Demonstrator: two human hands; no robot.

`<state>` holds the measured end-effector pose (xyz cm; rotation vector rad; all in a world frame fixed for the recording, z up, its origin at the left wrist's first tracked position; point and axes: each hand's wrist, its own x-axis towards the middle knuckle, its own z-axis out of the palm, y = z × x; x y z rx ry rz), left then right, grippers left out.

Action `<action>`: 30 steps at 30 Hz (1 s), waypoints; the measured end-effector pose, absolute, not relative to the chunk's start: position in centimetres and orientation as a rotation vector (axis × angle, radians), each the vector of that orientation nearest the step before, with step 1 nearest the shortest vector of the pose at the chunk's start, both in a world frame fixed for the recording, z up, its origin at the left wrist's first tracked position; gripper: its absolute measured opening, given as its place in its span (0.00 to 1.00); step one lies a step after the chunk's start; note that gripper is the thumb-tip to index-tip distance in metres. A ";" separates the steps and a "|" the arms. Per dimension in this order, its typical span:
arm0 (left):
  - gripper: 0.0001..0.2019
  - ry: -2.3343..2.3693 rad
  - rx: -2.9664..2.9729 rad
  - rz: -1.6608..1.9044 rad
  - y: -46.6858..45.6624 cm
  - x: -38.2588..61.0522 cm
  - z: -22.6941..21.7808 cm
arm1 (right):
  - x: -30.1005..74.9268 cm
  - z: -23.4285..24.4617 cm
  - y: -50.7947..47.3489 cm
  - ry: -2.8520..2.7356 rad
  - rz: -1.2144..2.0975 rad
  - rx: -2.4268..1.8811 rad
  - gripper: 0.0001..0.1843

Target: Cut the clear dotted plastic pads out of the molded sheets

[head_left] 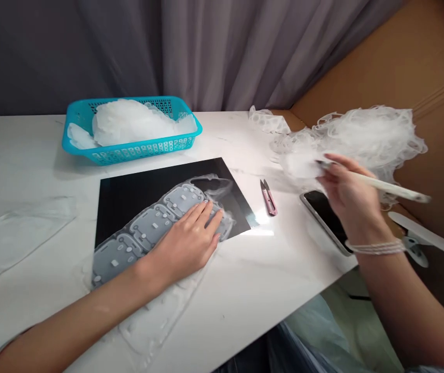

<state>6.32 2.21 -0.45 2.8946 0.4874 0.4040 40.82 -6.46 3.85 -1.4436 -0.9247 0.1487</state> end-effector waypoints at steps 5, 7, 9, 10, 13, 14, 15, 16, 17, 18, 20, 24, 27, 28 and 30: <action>0.24 0.608 2.419 0.418 2.8 6.3 1.5 | 39.6 6.5 -7.3 -0.764 0.165 -1.355 0.08; 0.23 0.737 1.982 0.485 3.2 6.3 2.9 | 34.7 6.8 -6.6 -0.907 0.317 -1.313 0.07; 0.24 0.781 1.426 0.538 3.5 6.2 4.3 | 29.5 6.9 -5.6 -1.073 0.331 -1.343 0.10; 0.26 0.759 1.158 0.549 3.6 6.1 4.9 | 27.2 6.9 -5.1 -1.179 0.356 -1.384 0.12; 0.29 0.685 0.636 0.527 3.4 5.3 5.7 | 22.4 6.9 -4.6 -1.577 0.689 -1.325 0.22; 0.30 0.680 0.556 0.524 3.2 4.8 5.7 | 21.5 6.9 -4.5 -1.641 0.849 -1.252 0.27; 0.30 0.673 0.502 0.526 2.9 4.4 5.6 | 21.1 7.0 -4.6 -1.635 0.981 -1.180 0.32; 0.31 0.664 0.460 0.531 2.7 3.9 5.3 | 21.0 7.1 -4.5 -1.560 1.040 -1.141 0.37; 0.31 0.649 0.425 0.537 2.5 3.4 5.0 | 21.1 7.1 -4.4 -1.438 1.015 -1.139 0.40; 0.32 0.630 0.396 0.542 2.3 3.0 4.6 | 21.5 7.2 -4.2 -1.297 0.920 -1.161 0.42; 0.34 0.597 0.362 0.543 2.2 2.4 4.0 | 22.6 7.0 -3.4 -1.045 0.680 -1.233 0.42; 0.37 0.538 0.348 0.521 2.5 1.9 3.1 | 24.5 5.9 -2.0 -0.855 0.666 -1.259 0.32; 0.37 0.493 0.327 0.494 2.6 1.9 2.8 | 25.1 5.1 -1.7 -0.893 0.810 -1.250 0.29; 0.36 0.483 0.319 0.487 2.6 1.9 2.8 | 25.0 4.9 -1.6 -0.909 0.846 -1.253 0.28; 0.36 0.473 0.309 0.474 2.5 1.9 2.9 | 24.7 4.5 -1.7 -0.935 0.915 -1.261 0.26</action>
